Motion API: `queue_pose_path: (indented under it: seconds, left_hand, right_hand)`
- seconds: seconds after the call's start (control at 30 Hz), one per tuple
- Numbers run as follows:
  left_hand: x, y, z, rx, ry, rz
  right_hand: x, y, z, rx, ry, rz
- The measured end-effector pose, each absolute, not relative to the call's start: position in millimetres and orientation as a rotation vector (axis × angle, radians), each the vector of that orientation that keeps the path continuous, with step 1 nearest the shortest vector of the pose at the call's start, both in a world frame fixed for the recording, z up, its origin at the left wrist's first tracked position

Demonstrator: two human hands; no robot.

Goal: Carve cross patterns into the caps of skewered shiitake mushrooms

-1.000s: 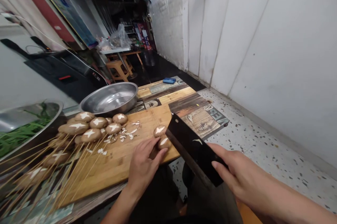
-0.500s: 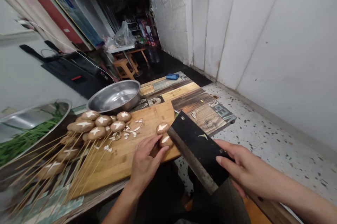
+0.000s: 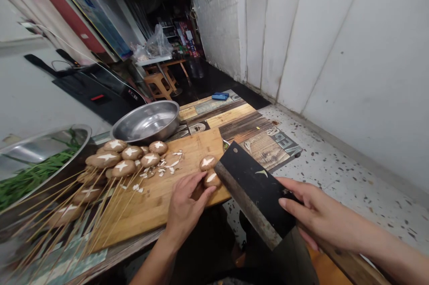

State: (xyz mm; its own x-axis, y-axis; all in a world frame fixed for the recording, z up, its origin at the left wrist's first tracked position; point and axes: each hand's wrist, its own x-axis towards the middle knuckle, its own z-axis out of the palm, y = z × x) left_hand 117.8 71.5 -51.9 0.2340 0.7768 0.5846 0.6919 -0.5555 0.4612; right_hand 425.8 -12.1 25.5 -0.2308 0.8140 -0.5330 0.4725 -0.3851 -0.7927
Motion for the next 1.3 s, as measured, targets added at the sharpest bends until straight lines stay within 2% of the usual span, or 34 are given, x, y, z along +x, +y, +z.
queue_pose_path:
  seconds: [0.83,1.3]
  left_hand:
    - [119,72,-51,2.361,1.427,1.210]
    - [118,73,-53,2.345,1.402,1.249]
  right_hand:
    - [429,-12,25,-1.722,-1.525,1.674]
    - [423,9,22,-1.444,-1.427,1.823]
